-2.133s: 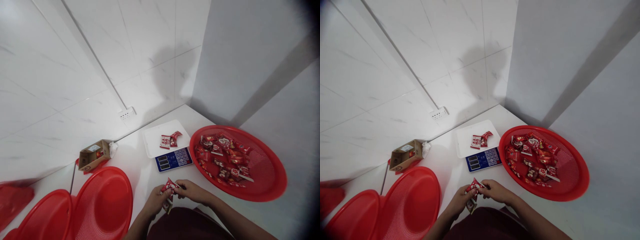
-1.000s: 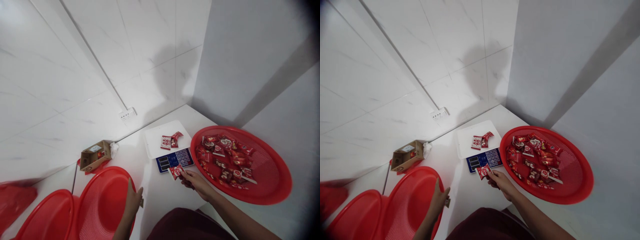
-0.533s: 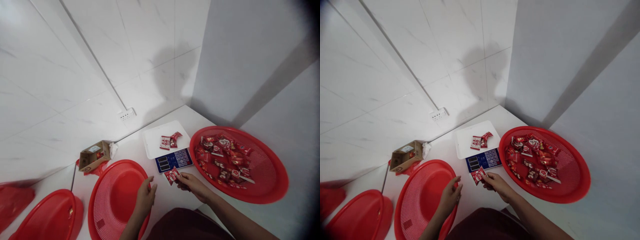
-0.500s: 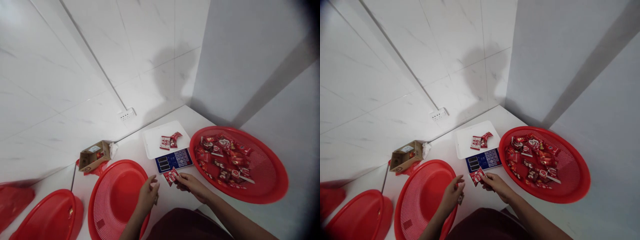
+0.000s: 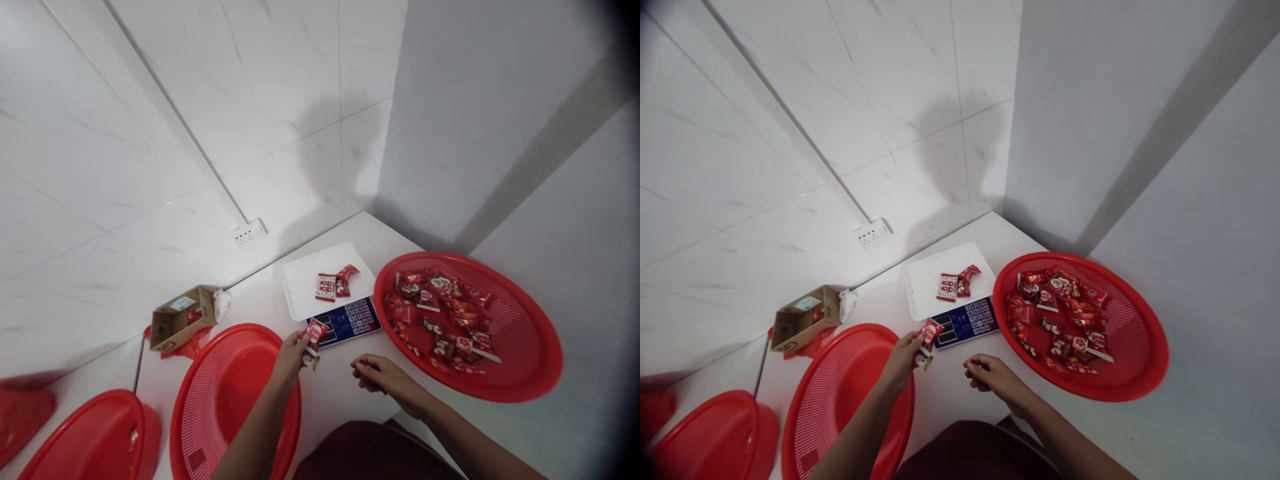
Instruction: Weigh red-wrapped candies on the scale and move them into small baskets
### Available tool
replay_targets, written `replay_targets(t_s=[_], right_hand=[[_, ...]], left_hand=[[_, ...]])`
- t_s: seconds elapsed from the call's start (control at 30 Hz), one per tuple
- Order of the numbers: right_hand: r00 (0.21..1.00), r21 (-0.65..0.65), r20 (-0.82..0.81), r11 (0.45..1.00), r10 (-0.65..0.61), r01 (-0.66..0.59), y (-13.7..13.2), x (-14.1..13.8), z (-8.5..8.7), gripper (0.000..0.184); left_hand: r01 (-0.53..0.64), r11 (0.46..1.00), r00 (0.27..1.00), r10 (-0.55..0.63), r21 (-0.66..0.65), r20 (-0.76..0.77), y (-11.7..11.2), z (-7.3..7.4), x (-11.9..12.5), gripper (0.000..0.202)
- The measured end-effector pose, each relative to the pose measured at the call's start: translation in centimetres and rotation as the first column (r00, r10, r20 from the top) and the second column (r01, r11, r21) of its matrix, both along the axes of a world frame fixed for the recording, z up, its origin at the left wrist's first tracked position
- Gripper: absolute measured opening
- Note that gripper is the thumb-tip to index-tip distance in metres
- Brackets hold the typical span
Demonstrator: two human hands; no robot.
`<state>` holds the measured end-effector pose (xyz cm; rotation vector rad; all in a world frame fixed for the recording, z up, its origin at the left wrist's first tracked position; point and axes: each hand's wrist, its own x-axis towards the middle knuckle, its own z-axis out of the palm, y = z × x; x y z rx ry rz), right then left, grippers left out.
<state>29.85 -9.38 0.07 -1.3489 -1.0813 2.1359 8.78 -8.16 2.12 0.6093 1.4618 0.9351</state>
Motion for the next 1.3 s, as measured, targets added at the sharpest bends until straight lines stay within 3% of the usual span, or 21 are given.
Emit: replay_targets(t_s=[0.37,0.6,1.3], right_hand=[[1.0,0.001,0.005,1.0,-0.011,0.011,-0.1,0.2,-1.2,0.046],[1.0,-0.011,0.011,1.0,-0.018,0.018,-0.1,0.3,-2.4,0.043],[1.0,-0.009,0.024,1.0,-0.016,0.016,0.1,0.3,-2.3,0.045]], left_hand=[[-0.139,0.99,0.986,0.14,-0.016,0.086,2.2,0.1,-1.3,0.034],[-0.148,0.988,0.984,0.151,-0.04,0.093,2.1,-0.6,-1.6,0.034],[-0.171,0.979,0.972,0.185,-0.108,0.146,2.5,-1.3,-1.6,0.029]])
